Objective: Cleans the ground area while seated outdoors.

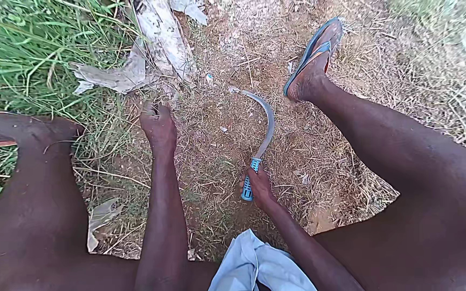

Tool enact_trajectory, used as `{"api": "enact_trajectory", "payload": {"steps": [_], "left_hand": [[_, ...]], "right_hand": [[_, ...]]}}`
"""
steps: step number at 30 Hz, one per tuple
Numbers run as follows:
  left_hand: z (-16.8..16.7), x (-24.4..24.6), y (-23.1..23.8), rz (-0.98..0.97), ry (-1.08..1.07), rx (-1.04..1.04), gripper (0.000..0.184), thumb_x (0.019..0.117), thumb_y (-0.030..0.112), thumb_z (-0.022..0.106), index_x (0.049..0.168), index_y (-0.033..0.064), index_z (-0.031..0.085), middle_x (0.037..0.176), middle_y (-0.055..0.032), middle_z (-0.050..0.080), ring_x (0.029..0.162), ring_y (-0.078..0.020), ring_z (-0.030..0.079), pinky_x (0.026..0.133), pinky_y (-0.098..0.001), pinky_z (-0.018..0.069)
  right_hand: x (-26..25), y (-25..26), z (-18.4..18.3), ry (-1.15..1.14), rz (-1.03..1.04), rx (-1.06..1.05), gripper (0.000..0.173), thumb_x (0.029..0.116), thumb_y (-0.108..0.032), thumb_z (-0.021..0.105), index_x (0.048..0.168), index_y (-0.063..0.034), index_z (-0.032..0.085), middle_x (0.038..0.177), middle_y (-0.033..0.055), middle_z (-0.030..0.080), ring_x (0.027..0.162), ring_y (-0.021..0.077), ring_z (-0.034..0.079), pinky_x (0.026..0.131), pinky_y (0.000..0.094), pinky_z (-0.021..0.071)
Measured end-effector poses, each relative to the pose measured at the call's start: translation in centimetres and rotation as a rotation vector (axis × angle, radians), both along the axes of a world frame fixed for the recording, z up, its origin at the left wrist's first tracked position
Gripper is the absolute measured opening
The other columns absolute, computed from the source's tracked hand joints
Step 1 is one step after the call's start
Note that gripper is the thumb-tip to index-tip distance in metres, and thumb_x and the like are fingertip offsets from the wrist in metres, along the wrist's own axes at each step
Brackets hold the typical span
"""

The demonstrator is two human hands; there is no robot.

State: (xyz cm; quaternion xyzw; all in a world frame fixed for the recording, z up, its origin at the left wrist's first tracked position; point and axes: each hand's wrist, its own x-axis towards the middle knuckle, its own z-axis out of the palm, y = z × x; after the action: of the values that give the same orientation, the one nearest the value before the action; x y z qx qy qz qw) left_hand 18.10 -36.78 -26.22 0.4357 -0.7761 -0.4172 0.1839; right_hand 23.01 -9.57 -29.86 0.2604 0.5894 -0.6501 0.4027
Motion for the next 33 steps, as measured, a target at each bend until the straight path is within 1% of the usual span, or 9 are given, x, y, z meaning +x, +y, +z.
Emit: {"api": "enact_trajectory", "payload": {"steps": [4, 6, 9, 13, 18, 21, 24, 28, 33], "left_hand": [[-0.8, -1.1, 0.7, -0.15, -0.138, -0.057, 0.039, 0.1066, 0.022, 0.049, 0.139, 0.0006, 0.058, 0.124, -0.0251, 0.065, 0.113, -0.0342, 0.063, 0.101, -0.0534, 0.047], [-1.5, -2.4, 1.4, -0.278, -0.243, -0.134, 0.04, 0.1089, 0.02, 0.044, 0.139, -0.0031, 0.057, 0.132, -0.0289, 0.06, 0.123, -0.0424, 0.06, 0.107, -0.0589, 0.0432], [-2.9, -5.3, 2.1, -0.461, -0.293, -0.249, 0.037, 0.108, 0.012, 0.04, 0.133, -0.0065, 0.06, 0.135, -0.0284, 0.059, 0.129, -0.0422, 0.057, 0.111, -0.0565, 0.0417], [-5.2, -8.8, 2.0, -0.63, -0.36, -0.332, 0.037, 0.1053, 0.011, 0.043, 0.136, 0.0016, 0.061, 0.142, -0.0239, 0.057, 0.137, -0.0434, 0.049, 0.109, -0.0639, 0.0379], [-6.7, -11.0, 1.9, -0.757, -0.432, -0.336, 0.065, 0.1006, 0.044, 0.062, 0.152, 0.0076, 0.046, 0.163, -0.0187, 0.036, 0.15, -0.0428, 0.031, 0.114, -0.0701, 0.0274], [-7.4, -11.4, 1.9, -0.787, -0.496, -0.382, 0.08, 0.0929, 0.051, 0.07, 0.154, 0.0066, 0.043, 0.161, -0.0188, 0.04, 0.148, -0.0441, 0.035, 0.11, -0.071, 0.0318], [-7.7, -11.9, 2.1, -0.783, -0.508, -0.437, 0.066, 0.0938, 0.042, 0.072, 0.146, 0.0058, 0.052, 0.15, -0.0217, 0.05, 0.14, -0.0478, 0.042, 0.103, -0.0702, 0.0371], [-7.9, -12.4, 2.2, -0.802, -0.566, -0.51, 0.033, 0.0972, 0.02, 0.063, 0.124, 0.0002, 0.066, 0.137, -0.0272, 0.055, 0.132, -0.0514, 0.047, 0.099, -0.0697, 0.0397], [-7.3, -12.4, 1.6, -0.805, -0.505, -0.433, 0.03, 0.1027, 0.004, 0.046, 0.123, -0.0059, 0.066, 0.132, -0.0282, 0.061, 0.129, -0.0485, 0.053, 0.104, -0.0643, 0.0427]], "right_hand": [[0.0, 0.0, -0.2, -0.006, -0.001, -0.003, 0.03, 0.1108, -0.015, 0.042, 0.136, 0.0011, 0.041, 0.073, 0.0085, 0.059, 0.054, 0.018, 0.063, 0.051, 0.0326, 0.0581], [0.0, 0.0, -0.2, -0.015, 0.002, 0.0, 0.03, 0.1111, -0.016, 0.042, 0.136, 0.0009, 0.041, 0.073, 0.0089, 0.059, 0.054, 0.0181, 0.063, 0.05, 0.0327, 0.0577], [0.0, -0.1, -0.1, -0.02, -0.001, -0.002, 0.03, 0.1111, -0.015, 0.041, 0.136, 0.0013, 0.04, 0.073, 0.0094, 0.06, 0.053, 0.0185, 0.063, 0.05, 0.0329, 0.0579], [0.1, -0.1, -0.2, -0.011, 0.001, 0.002, 0.029, 0.1108, -0.014, 0.042, 0.135, 0.0019, 0.041, 0.072, 0.0088, 0.059, 0.053, 0.0175, 0.062, 0.05, 0.0318, 0.0576], [0.1, -0.3, -0.5, -0.019, 0.007, 0.009, 0.029, 0.1108, -0.017, 0.043, 0.133, 0.0017, 0.041, 0.071, 0.009, 0.059, 0.053, 0.0182, 0.063, 0.05, 0.0324, 0.0582], [0.2, -0.4, -0.8, -0.029, 0.014, 0.011, 0.027, 0.1109, -0.017, 0.042, 0.131, 0.0019, 0.042, 0.072, 0.0099, 0.06, 0.055, 0.019, 0.064, 0.052, 0.0332, 0.059], [0.2, -0.4, -0.6, -0.016, 0.006, -0.016, 0.03, 0.1107, -0.015, 0.042, 0.134, 0.0026, 0.041, 0.074, 0.0098, 0.06, 0.055, 0.0189, 0.064, 0.052, 0.0336, 0.0597], [0.2, -0.5, -0.5, -0.035, -0.007, -0.01, 0.029, 0.1106, -0.015, 0.042, 0.134, 0.0018, 0.04, 0.073, 0.0092, 0.059, 0.055, 0.0187, 0.064, 0.052, 0.0333, 0.0593], [0.1, -0.4, -0.4, -0.036, -0.012, -0.012, 0.029, 0.1106, -0.015, 0.042, 0.134, 0.0015, 0.04, 0.073, 0.0088, 0.059, 0.055, 0.0178, 0.064, 0.052, 0.0323, 0.059]]}}
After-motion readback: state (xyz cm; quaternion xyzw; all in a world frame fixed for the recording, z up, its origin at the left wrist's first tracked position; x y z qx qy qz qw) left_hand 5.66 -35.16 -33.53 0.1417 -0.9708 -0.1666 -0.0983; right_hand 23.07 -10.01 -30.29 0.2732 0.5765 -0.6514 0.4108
